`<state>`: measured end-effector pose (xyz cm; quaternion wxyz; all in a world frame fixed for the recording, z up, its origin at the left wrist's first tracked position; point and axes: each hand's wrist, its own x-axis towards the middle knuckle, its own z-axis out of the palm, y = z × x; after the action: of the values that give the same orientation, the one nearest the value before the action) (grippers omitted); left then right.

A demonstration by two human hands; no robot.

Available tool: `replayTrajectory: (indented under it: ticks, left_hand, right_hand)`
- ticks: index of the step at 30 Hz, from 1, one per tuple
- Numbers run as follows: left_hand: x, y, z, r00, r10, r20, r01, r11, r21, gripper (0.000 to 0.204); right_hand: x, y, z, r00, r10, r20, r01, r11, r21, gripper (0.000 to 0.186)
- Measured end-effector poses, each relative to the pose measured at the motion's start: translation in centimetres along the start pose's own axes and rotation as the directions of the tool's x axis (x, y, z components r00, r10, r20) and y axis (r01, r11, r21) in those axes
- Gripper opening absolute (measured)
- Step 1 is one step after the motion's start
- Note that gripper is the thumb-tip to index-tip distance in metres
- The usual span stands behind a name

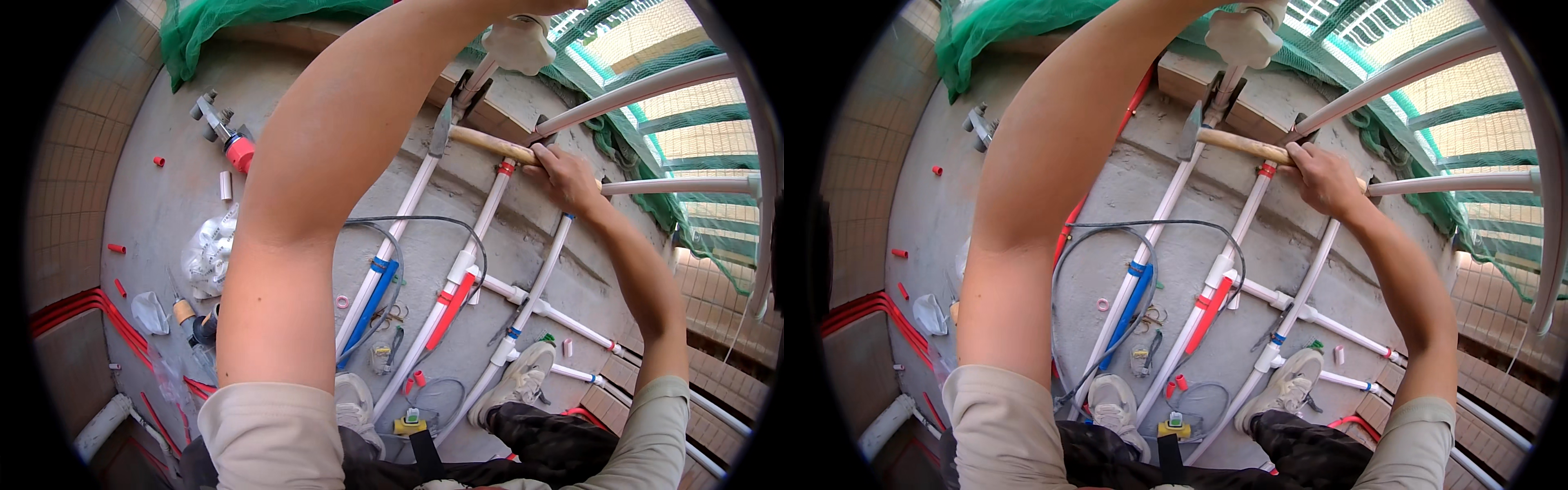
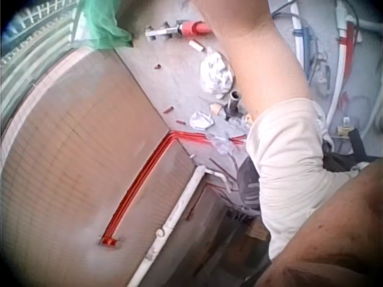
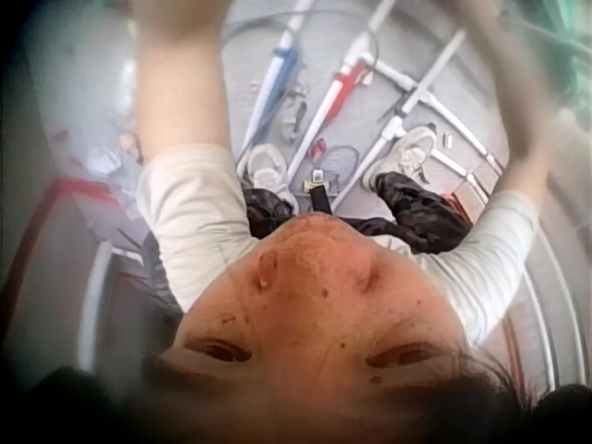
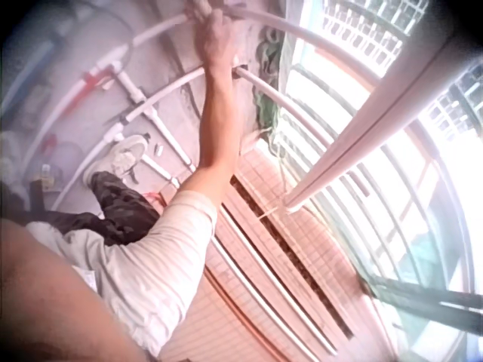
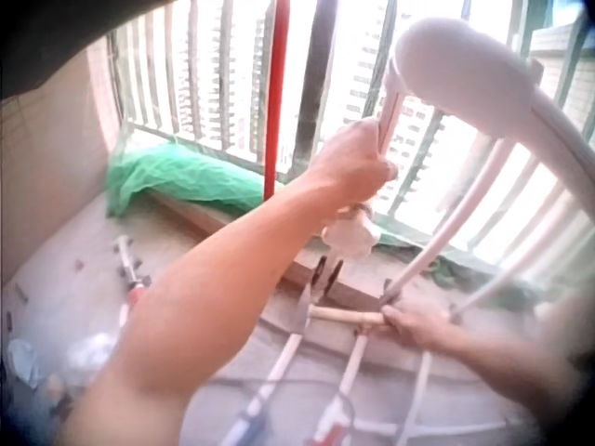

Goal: The person sits on the floor and uses a hammer to secure white PVC pipes to a wall. They then use a tape measure to measure the pipes and retrieve a plastic bag from a cardboard box.

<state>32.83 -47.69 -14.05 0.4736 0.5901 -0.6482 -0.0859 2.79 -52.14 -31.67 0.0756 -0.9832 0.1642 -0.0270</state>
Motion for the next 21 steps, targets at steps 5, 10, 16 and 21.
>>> replayTrajectory:
  ticks: [5, 10, 16, 21]
  left_hand:
    - [0.3, -0.8, 0.3, 0.999, 0.023, -0.031, -0.026, 0.995, -0.093, 0.032]
    - [0.2, -1.2, 0.8, 0.997, 0.007, -0.075, -0.017, 0.990, -0.138, 0.032]
    - [-0.4, -1.1, 0.6, 0.997, -0.034, -0.067, 0.023, 0.987, -0.157, 0.032]
    - [-0.8, -0.1, 0.2, 0.996, -0.082, -0.044, 0.073, 0.979, -0.189, 0.032]
  right_hand:
    - [0.9, 0.8, 0.1, 0.996, 0.093, 0.002, -0.093, 0.995, -0.030, 0.026]
    - [0.0, 0.3, 0.5, 0.999, 0.047, -0.001, -0.047, 0.999, 0.018, 0.026]
    - [-0.3, -1.0, -0.1, 0.997, 0.078, -0.025, -0.078, 0.997, 0.017, 0.026]
    - [0.7, -0.3, 0.8, 0.996, 0.091, -0.016, -0.091, 0.996, -0.002, 0.027]
